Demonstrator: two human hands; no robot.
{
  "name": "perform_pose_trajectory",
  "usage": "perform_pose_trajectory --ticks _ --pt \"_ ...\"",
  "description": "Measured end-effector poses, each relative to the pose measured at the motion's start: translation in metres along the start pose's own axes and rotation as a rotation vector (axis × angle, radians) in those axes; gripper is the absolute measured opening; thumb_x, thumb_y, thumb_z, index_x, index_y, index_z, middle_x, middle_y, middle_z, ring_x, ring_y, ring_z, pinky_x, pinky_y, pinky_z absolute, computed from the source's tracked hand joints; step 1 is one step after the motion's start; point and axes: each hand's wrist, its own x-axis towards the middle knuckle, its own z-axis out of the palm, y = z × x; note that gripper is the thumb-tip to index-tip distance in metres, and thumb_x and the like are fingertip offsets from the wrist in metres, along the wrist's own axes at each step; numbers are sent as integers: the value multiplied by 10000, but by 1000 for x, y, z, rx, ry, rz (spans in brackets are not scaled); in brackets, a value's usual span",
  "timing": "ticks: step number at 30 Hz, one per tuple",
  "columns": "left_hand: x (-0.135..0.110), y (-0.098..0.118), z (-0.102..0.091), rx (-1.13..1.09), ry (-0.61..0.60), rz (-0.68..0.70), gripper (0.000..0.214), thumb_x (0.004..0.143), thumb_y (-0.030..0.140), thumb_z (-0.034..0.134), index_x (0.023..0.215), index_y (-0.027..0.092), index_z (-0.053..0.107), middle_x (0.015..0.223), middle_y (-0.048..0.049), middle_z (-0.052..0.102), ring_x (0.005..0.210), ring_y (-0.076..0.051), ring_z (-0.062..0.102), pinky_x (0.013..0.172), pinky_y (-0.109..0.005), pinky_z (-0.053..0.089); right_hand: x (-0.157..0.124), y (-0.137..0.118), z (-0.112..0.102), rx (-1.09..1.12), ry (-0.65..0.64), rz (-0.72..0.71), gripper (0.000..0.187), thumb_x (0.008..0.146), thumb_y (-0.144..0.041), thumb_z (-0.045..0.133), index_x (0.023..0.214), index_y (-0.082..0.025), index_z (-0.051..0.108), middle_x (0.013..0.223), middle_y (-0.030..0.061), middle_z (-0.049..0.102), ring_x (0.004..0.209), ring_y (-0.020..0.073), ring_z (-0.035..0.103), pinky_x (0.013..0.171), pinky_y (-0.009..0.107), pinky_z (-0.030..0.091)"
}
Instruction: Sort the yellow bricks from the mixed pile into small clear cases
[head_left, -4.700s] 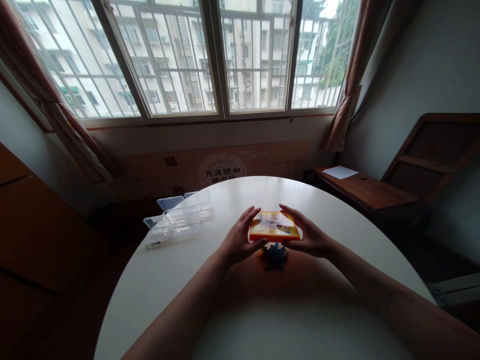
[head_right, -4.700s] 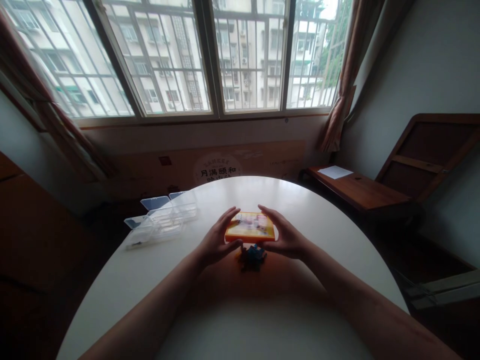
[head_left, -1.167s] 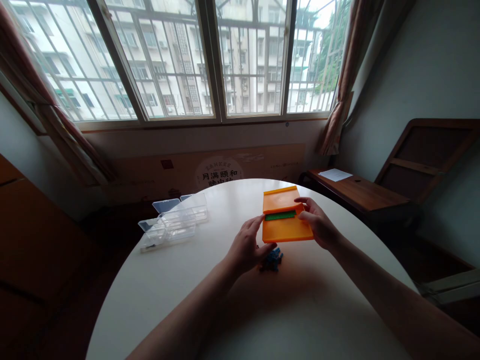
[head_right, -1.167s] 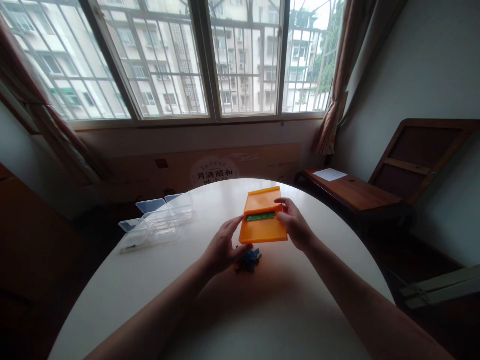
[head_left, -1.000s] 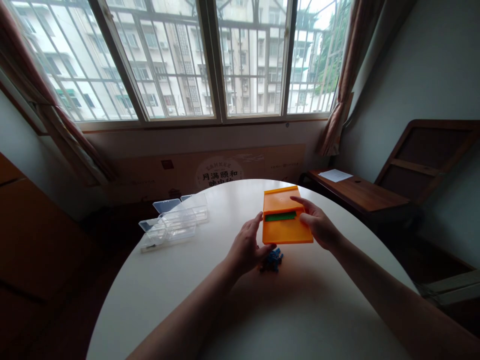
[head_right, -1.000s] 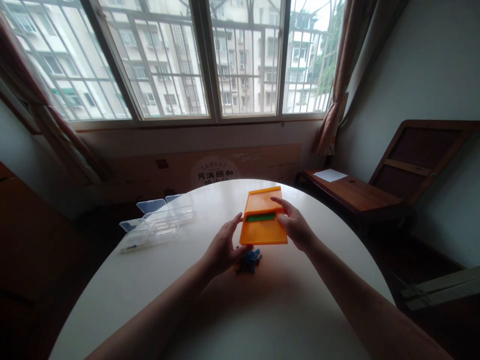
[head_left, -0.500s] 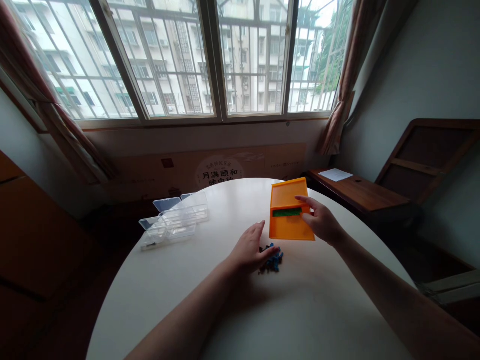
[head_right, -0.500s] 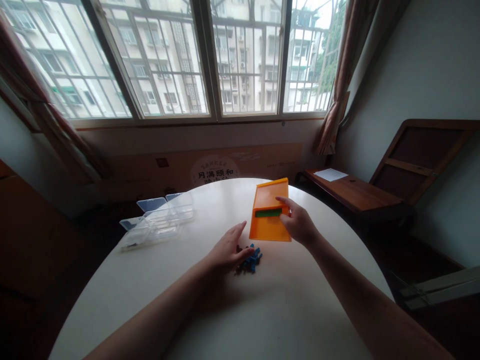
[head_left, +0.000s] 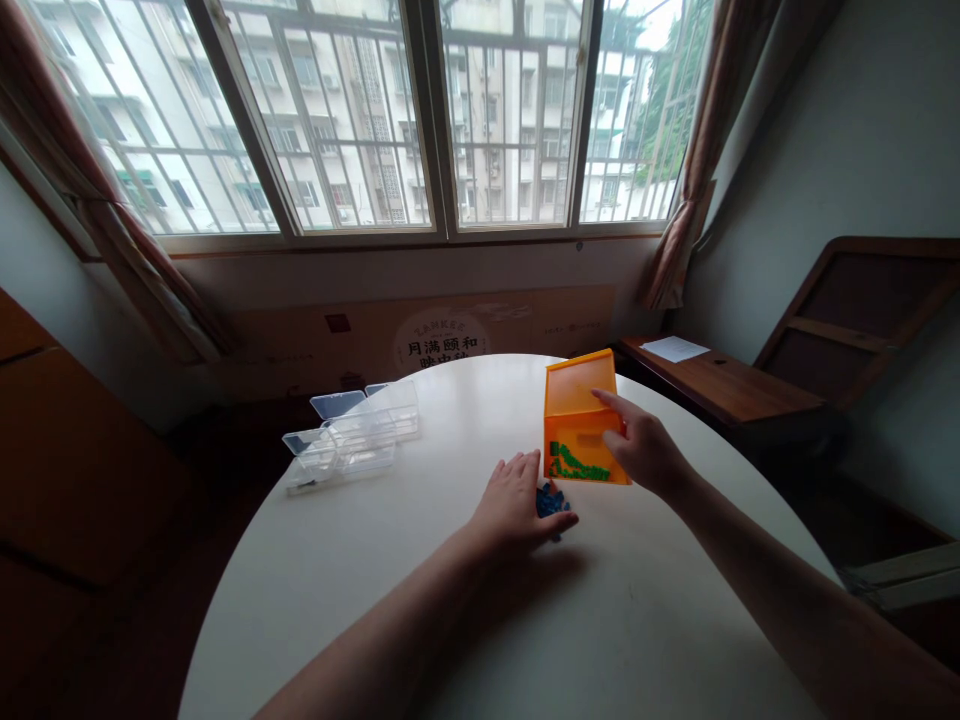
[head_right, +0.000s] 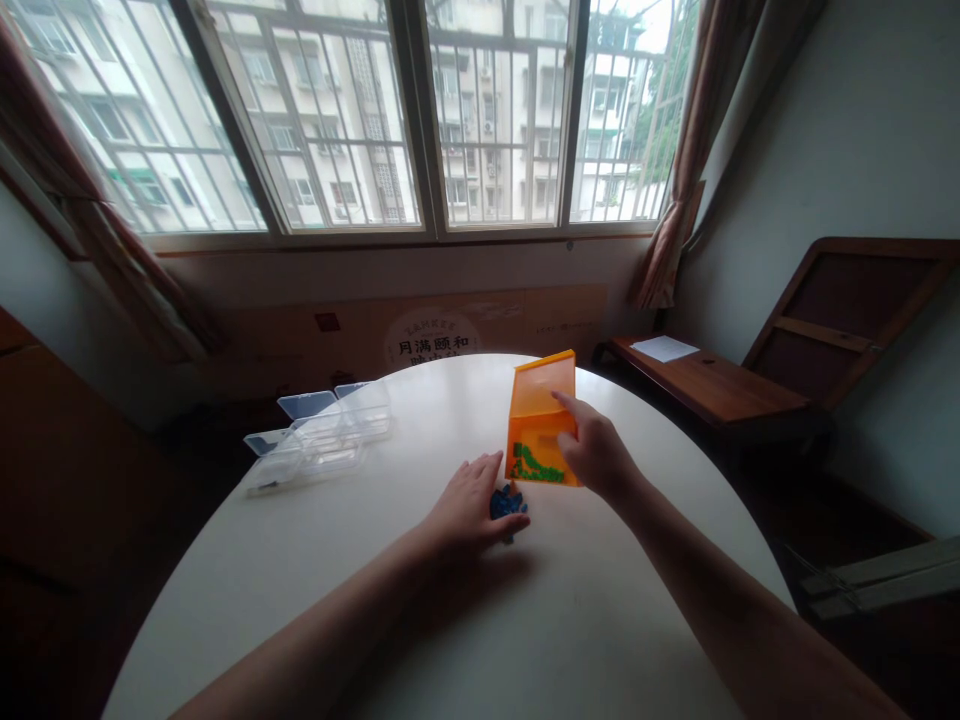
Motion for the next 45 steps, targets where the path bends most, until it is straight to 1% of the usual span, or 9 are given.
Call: perform_pose_trajectory --ticks 7,13,17,24,28,34,38,42,45 --pt "0 0 4 12 -1 7 1032 719 710 622 1520 149 294 1549 -206 352 1445 -386 283 1186 -547 160 -2 -2 2 -24 27 -12 646 743 -111 483 1382 -182 549 1331 101 618 1147 274 613 1044 439 464" --pt "-1 4 -1 4 -20 -17 1013 729 687 619 1512 128 304 1550 -209 348 1450 -384 271 1194 -537 156 -9 -17 2 -60 46 -187 662 766 -72 449 1417 -177 506 1332 122 593 1227 283 563 1085 445 432" --pt "-1 6 -2 1 -1 -12 988 716 660 644 1497 147 324 1529 -199 389 1436 -388 300 1186 -547 173 -15 -29 1 -108 8 -218 684 788 -60 435 1445 -248 467 1346 95 574 1186 289 589 1022 443 493" --pt "-1 5 1 14 22 1 988 717 673 636 1486 130 334 1522 -205 394 1435 -397 297 1189 -554 176 -20 -38 3 -231 4 -220 653 823 -73 438 1454 -241 443 1343 111 578 1102 306 636 923 443 556" --pt "-1 5 2 46 16 -8 990 725 695 614 1487 129 331 1540 -199 369 1445 -384 281 1194 -547 177 -25 -46 7 -336 10 -278 655 820 -58 428 1451 -232 437 1365 109 577 934 276 695 737 393 607" --pt "-2 4 4 61 28 -30 982 738 699 591 1479 102 347 1549 -200 351 1454 -371 262 1208 -509 168 -35 -59 14 -460 50 -424 640 788 -14 440 1396 -203 500 1347 80 612 769 212 715 549 293 569" --pt "-2 3 6 36 48 -33 983 734 696 597 1473 95 353 1539 -220 357 1445 -390 272 1201 -533 173 -40 -63 18 -476 56 -488 646 786 3 455 1385 -229 523 1363 57 607 780 191 717 537 262 544" --pt "-2 5 5 7 81 -19 940 724 649 629 1449 105 381 1496 -224 418 1418 -409 315 1185 -559 186 -43 -66 19 -445 47 -541 650 801 13 455 1398 -236 515 1422 53 559 945 211 712 619 267 566" --pt "-1 8 4 -11 96 -7 909 722 635 640 1432 121 400 1473 -218 448 1401 -414 339 1176 -572 194 -44 -65 17 -431 50 -571 667 790 28 444 1401 -228 515 1421 58 559 979 219 708 642 279 576"
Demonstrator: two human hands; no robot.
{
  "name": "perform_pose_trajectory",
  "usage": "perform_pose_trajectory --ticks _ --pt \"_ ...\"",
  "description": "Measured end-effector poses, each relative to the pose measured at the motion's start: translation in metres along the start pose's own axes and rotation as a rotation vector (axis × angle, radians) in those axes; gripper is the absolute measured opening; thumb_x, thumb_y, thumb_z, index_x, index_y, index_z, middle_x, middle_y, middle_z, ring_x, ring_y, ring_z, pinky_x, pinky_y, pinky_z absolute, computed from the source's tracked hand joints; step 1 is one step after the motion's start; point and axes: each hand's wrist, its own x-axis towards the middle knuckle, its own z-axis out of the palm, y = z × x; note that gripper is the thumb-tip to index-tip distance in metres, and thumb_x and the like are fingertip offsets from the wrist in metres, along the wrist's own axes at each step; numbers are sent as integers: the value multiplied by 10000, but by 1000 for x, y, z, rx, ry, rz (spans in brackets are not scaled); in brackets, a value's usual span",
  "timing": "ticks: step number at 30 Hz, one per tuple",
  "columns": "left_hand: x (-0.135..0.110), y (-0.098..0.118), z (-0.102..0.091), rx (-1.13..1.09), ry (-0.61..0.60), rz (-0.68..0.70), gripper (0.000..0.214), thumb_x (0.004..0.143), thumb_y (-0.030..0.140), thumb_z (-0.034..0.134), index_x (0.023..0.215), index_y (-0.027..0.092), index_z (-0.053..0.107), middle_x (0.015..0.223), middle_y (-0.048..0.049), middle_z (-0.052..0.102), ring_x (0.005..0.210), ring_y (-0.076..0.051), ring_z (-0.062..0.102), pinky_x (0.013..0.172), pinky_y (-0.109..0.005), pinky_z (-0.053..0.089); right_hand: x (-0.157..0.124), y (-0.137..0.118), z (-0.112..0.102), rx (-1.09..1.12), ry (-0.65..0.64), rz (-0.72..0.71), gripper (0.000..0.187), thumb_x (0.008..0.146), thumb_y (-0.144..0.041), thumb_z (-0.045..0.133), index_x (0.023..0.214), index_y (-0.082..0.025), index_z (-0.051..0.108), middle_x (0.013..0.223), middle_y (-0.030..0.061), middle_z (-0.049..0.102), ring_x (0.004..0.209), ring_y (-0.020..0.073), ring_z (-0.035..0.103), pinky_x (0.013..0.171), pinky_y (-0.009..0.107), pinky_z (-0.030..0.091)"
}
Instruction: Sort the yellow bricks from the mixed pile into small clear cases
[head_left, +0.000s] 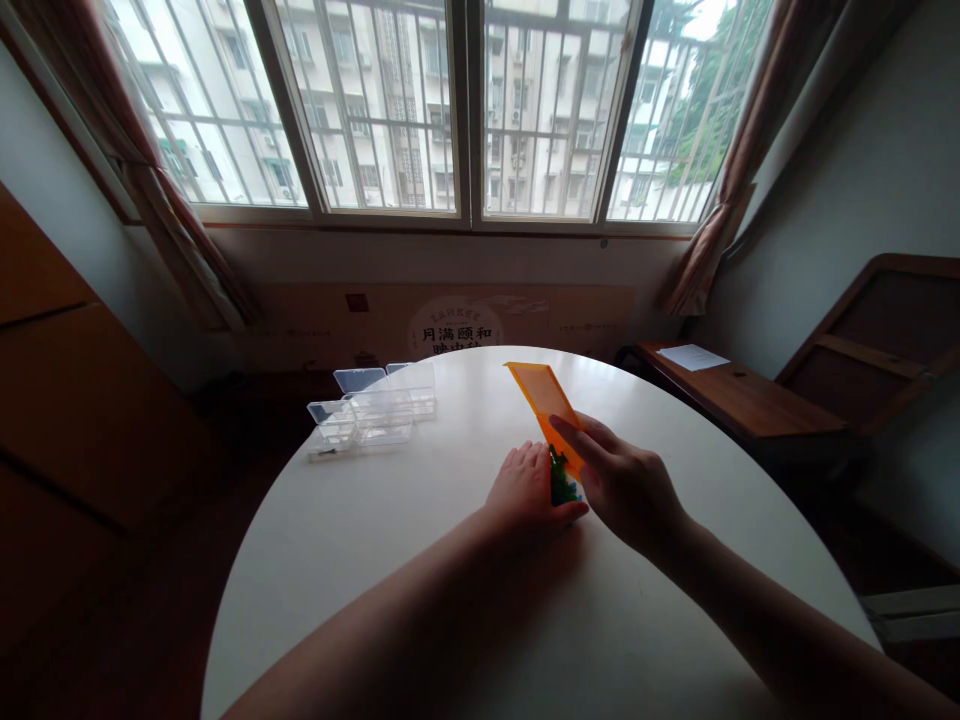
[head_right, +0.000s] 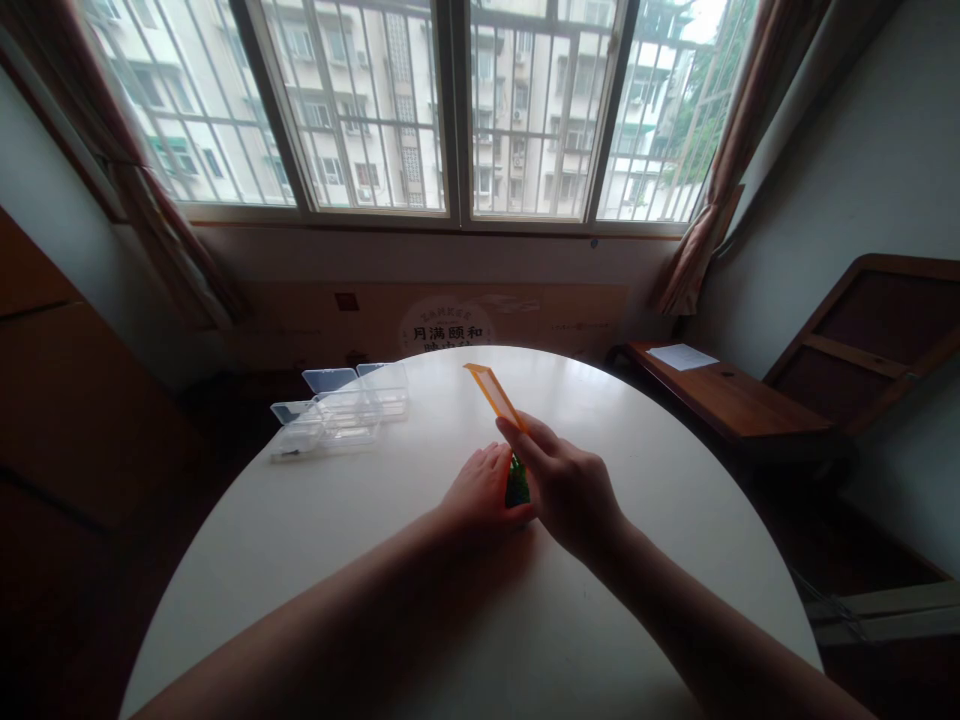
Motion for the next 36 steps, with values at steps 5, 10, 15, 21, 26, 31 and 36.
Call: perform_pose_trajectory --ticks 5,10,15,21,26,31,36 --pt "0 0 -2 30 -16 0 885 723 647 641 1394 108 438 1462 -226 451 1390 -414 351 1174 -561 212 0 12 -2 14 12 -24 662 795 17 452 1406 -229 513 1401 68 576 919 223 722 611 284 571" --pt "-1 -1 -5 15 24 14 738 721 639 657 1271 159 548 1372 -176 541 1314 -401 444 1130 -552 304 0 27 -7 99 14 -152 674 846 11 458 1451 -287 451 1414 55 565 980 202 705 717 271 569" --pt "-1 -2 -8 -11 57 42 646 715 597 687 1215 204 575 1292 -126 601 1210 -355 532 1080 -523 376 1 34 -13 107 6 -247 650 876 -2 472 1446 -313 451 1363 70 607 838 172 711 659 263 549" --pt "1 -5 -8 -8 8 14 696 730 657 643 1244 194 568 1317 -138 591 1257 -364 514 1126 -539 322 3 34 -18 158 45 -314 713 868 31 491 1470 -343 407 1312 67 645 958 173 700 713 260 537" --pt "1 -6 -8 -3 -58 -15 801 737 654 639 1353 165 485 1444 -161 499 1354 -348 428 1182 -537 231 4 36 -20 174 63 -332 718 859 43 497 1465 -335 419 1308 73 648 1020 175 688 746 262 543" --pt "2 -5 -10 -10 -84 -9 808 738 643 644 1369 168 474 1469 -173 470 1372 -350 409 1190 -531 204 1 40 -15 186 84 -265 677 861 24 491 1422 -355 485 1307 52 650 959 166 702 746 259 560" --pt "4 -6 -12 -102 -91 23 789 749 596 661 1392 177 480 1427 -176 520 1336 -361 446 1168 -535 237 -3 54 -4 309 199 74 588 870 -79 521 1408 -316 522 1317 66 631 1072 222 670 855 349 585"
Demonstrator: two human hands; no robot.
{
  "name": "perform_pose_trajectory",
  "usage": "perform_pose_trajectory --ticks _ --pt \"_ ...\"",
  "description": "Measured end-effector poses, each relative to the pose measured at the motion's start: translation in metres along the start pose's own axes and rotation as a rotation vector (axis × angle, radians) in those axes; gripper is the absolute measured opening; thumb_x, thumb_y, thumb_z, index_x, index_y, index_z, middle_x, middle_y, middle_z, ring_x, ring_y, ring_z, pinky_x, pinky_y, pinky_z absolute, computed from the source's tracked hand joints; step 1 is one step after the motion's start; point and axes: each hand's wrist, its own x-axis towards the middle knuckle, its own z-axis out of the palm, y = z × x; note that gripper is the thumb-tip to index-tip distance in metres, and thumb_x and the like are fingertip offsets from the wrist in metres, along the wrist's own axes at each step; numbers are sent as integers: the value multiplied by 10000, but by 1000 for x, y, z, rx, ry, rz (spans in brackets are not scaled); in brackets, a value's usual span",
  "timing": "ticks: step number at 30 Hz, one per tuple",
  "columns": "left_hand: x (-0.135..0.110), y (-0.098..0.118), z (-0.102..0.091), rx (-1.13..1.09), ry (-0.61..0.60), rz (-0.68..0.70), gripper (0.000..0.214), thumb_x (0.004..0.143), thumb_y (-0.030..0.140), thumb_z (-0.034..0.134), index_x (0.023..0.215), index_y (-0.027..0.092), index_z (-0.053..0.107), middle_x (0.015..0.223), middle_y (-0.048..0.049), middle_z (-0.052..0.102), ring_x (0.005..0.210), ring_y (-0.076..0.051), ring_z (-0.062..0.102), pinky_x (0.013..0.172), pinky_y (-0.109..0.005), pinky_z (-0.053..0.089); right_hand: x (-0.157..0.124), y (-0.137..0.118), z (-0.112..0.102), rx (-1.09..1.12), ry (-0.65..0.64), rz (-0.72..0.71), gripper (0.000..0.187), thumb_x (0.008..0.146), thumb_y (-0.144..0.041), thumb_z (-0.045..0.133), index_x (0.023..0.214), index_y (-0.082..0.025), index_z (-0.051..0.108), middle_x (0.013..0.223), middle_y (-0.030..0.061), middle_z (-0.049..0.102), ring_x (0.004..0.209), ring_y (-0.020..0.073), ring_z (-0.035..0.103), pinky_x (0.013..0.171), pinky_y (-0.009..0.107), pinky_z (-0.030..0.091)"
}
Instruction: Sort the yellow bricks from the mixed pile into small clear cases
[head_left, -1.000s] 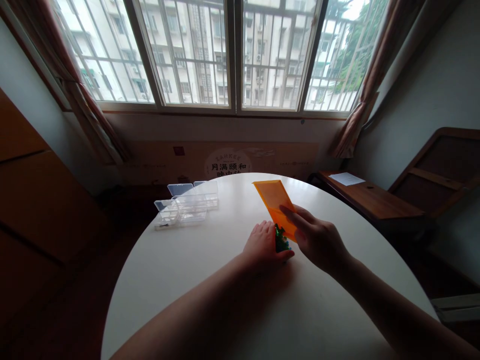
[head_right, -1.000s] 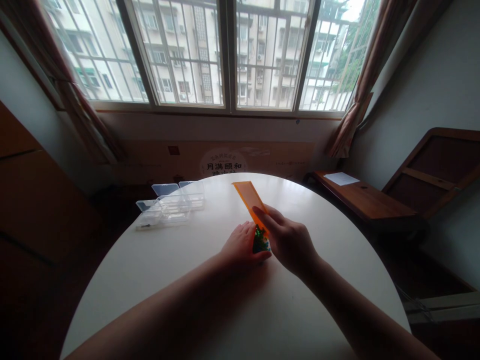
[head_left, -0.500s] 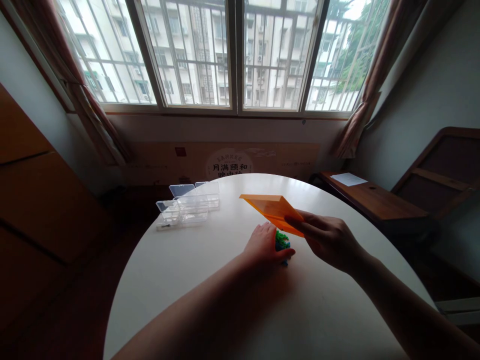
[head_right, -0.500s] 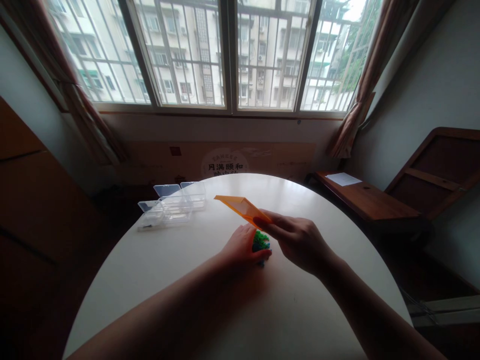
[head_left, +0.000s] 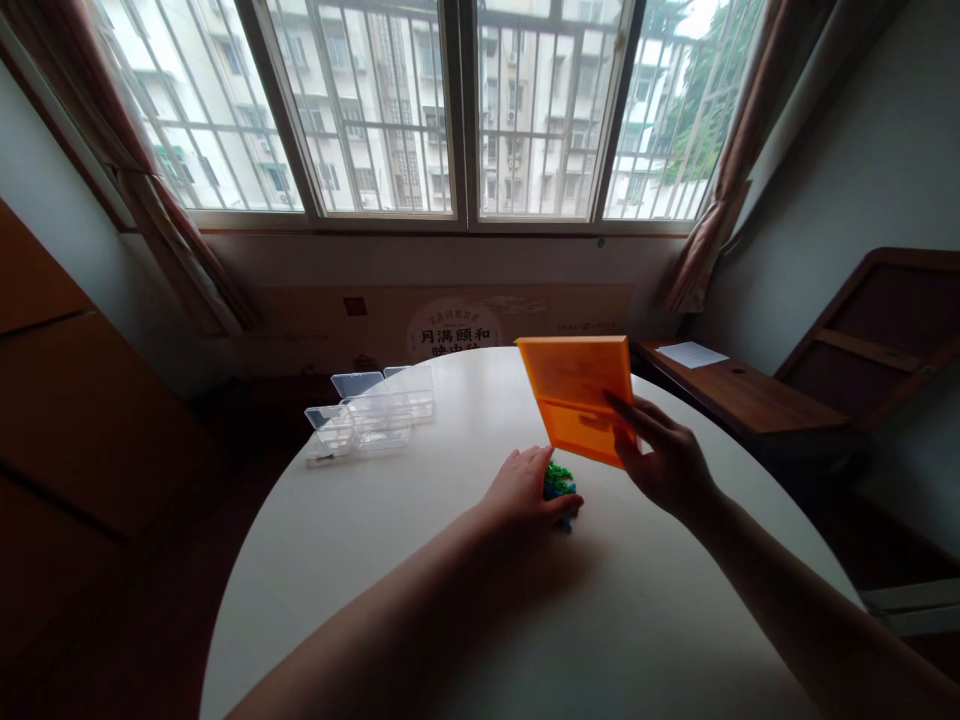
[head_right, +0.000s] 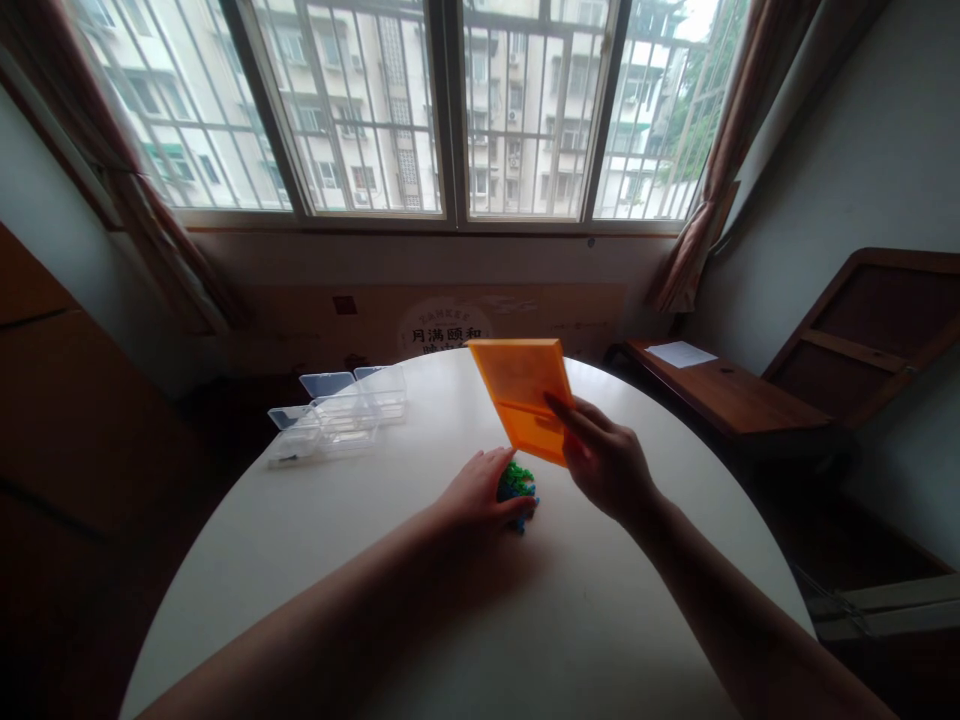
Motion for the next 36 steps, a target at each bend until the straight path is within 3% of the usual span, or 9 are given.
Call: perform_pose_trajectory --ticks 3,6,12,15,18,24,29,31,36 --pt "3 -7 -1 -173 43 -17 756 743 574 674 1371 180 526 1391 -167 563 1302 -352 490 1135 -484 315 1 12 2 150 127 235 605 844 -142 579 1425 -292 505 1321 78 616 1123 260 645 862 398 589" --pt "8 -20 -5 -499 191 -94 660 780 580 633 1300 175 597 1314 -150 629 1249 -332 546 1100 -459 368 5 20 5 443 204 501 707 799 -166 627 1471 -276 437 1313 97 613 1089 277 665 790 386 608" --pt "14 -25 -25 -751 373 -173 645 924 584 392 1387 142 476 1379 -182 561 1285 -294 521 1042 -434 436 4 18 18 934 121 831 807 749 -170 645 1498 -291 372 1283 95 634 1022 270 699 759 372 607" --pt "12 -12 -31 -1078 292 -253 672 881 564 518 1429 194 402 1359 -166 568 1133 -286 627 822 -377 556 1 10 23 1018 7 867 811 732 -164 651 1489 -283 387 1321 92 616 1028 268 700 823 391 594" --pt "11 0 -34 -1251 200 -271 620 806 485 651 1353 246 484 1241 -116 643 962 -255 688 680 -311 565 -1 1 27 1074 -103 882 808 733 -162 643 1491 -269 383 1351 89 600 1022 258 701 872 414 580" --pt "10 -1 -36 -1334 343 -306 329 788 317 684 1073 164 622 967 -90 714 829 -220 709 711 -317 576 -1 -14 31 1147 -240 885 754 757 -181 662 1466 -256 417 1454 103 509 1072 244 667 893 390 574" --pt "10 -6 -43 -1347 386 -313 306 794 304 697 1056 165 620 930 -81 720 758 -209 708 679 -326 586 0 -13 28 1137 -244 874 914 803 -275 680 1543 -403 160 1468 99 479 973 230 693 591 291 610" --pt "9 -8 -47 -1345 382 -316 332 785 310 716 1077 183 624 946 -75 721 759 -212 710 674 -333 591 0 -11 27 1140 -231 915 929 809 -314 693 1547 -393 135 1428 111 516 945 230 695 486 246 575" --pt "8 -16 -54 -1331 320 -356 360 760 308 747 1095 212 653 952 -61 723 743 -191 708 679 -312 589 1 -8 29 1269 -298 1014 621 805 -287 694 1389 -267 484 1255 98 655 841 202 707 472 231 560"
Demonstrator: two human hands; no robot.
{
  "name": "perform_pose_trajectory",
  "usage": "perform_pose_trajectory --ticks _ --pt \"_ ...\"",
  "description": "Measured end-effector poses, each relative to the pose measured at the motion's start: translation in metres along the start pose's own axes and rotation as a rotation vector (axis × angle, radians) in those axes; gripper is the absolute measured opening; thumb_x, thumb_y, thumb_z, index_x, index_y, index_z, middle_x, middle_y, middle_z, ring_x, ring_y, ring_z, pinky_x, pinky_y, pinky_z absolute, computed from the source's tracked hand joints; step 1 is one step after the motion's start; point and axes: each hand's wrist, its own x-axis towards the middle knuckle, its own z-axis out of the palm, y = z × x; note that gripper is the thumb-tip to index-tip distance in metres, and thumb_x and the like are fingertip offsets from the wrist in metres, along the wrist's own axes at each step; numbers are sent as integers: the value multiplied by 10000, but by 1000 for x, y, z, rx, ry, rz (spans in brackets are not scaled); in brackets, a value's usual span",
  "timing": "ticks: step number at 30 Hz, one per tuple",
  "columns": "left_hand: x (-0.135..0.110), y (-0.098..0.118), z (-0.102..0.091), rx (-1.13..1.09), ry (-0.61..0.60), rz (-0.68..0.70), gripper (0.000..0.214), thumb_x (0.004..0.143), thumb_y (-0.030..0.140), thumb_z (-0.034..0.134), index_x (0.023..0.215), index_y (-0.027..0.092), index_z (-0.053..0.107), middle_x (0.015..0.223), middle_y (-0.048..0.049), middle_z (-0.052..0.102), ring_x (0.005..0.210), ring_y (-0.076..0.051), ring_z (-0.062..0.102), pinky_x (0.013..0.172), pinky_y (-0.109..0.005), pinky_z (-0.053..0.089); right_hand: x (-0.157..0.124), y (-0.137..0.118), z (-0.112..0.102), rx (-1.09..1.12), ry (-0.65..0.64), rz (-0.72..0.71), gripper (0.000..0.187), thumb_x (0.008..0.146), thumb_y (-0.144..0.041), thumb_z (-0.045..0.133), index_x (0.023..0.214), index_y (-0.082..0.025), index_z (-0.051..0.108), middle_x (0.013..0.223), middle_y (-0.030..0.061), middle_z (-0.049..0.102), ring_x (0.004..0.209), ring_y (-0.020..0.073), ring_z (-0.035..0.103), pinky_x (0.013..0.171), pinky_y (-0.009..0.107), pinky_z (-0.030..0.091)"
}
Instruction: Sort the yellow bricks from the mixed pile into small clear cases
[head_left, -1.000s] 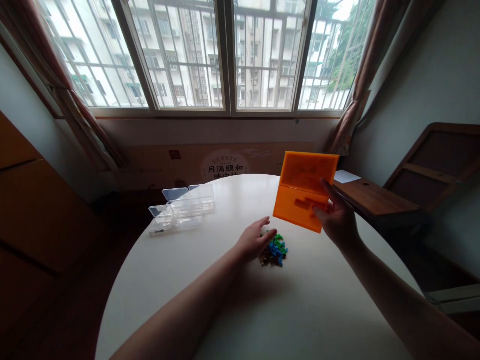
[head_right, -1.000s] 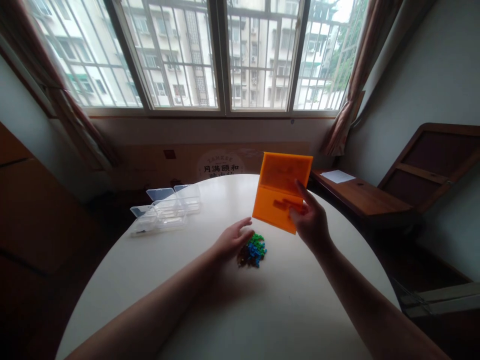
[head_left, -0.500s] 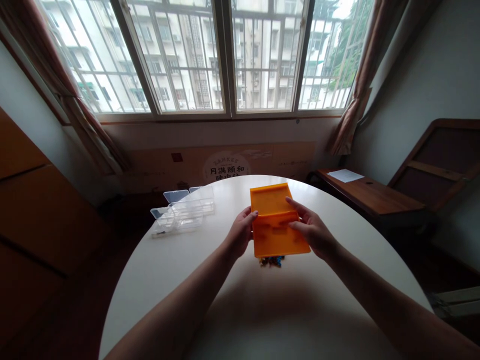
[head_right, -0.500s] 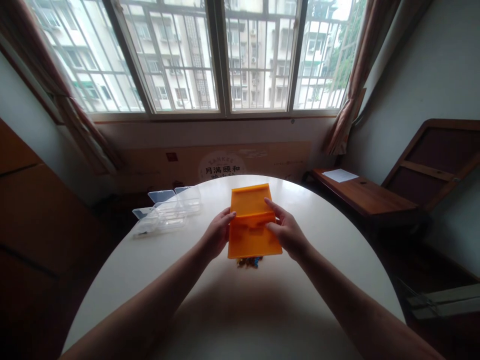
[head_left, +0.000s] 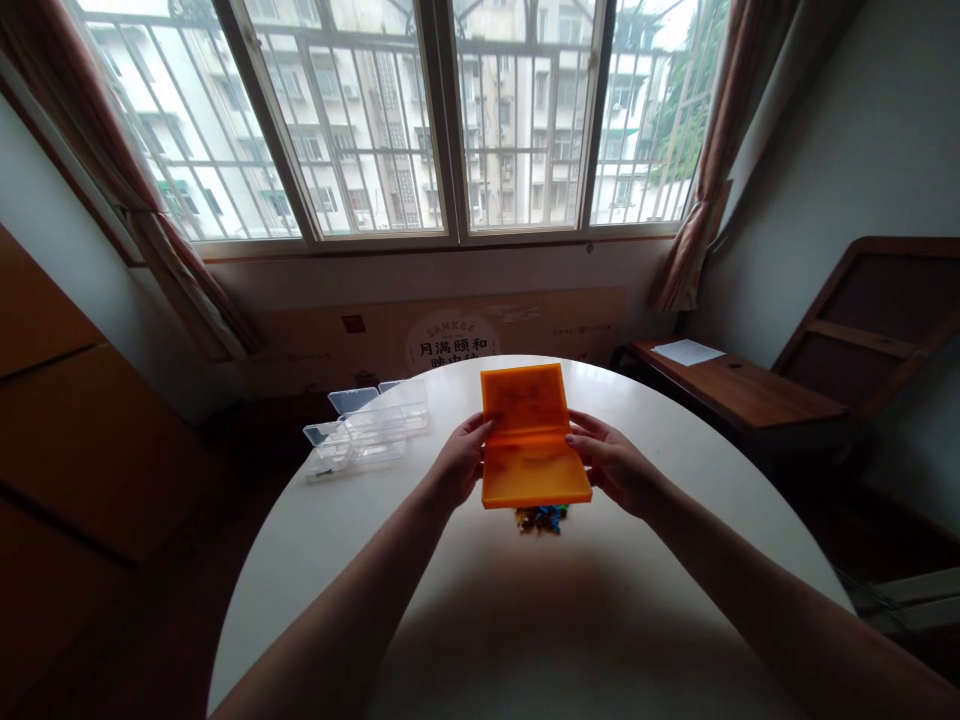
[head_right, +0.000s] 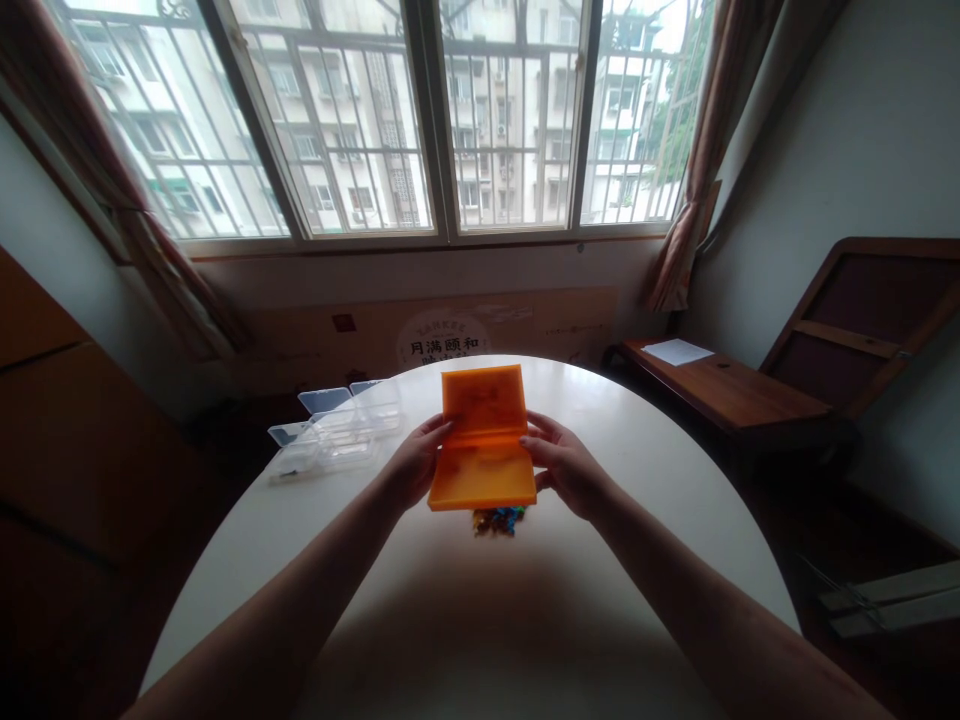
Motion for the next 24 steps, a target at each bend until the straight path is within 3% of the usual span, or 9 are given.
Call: perform_pose_trajectory --ticks 3,11,15,19,22,24 --pt "2 0 -5 14 -21 -25 379 746 308 754 1099 201 666 936 -70 726 723 -192 704 652 -301 580 3 2 -1 51 12 48 490 804 -264 695 1278 -258 574 1141 72 707 796 185 715 520 248 583" --pt "-2 7 -6 35 -109 -47 382 714 248 717 1086 170 675 1015 -97 723 864 -221 696 687 -289 554 8 9 -7 49 7 76 428 816 -302 699 1225 -249 585 1024 77 729 833 229 723 585 337 614" --pt "-5 17 -12 26 -229 -31 441 667 158 582 1098 180 675 1076 -78 717 973 -224 672 703 -269 531 6 7 -5 72 -24 81 414 806 -305 714 1200 -252 597 1003 64 728 826 210 719 579 303 603" --pt "-6 28 -19 35 -242 -47 394 668 230 505 997 155 709 1117 -107 716 1088 -276 641 862 -372 522 3 4 -2 75 2 94 302 804 -299 712 1088 -233 630 971 51 719 730 170 699 509 248 566" --pt "-15 41 -14 248 -256 41 409 813 389 475 1072 179 712 1239 -101 677 1250 -313 548 1003 -451 448 2 3 0 65 27 117 234 801 -277 701 1020 -219 642 930 43 712 674 151 677 469 227 540" --pt "-27 51 -7 495 -314 124 450 840 484 552 1190 232 681 1352 -82 613 1323 -322 480 1037 -441 423 1 4 2 64 18 119 232 794 -271 702 1011 -214 644 927 41 708 678 149 672 468 225 538"
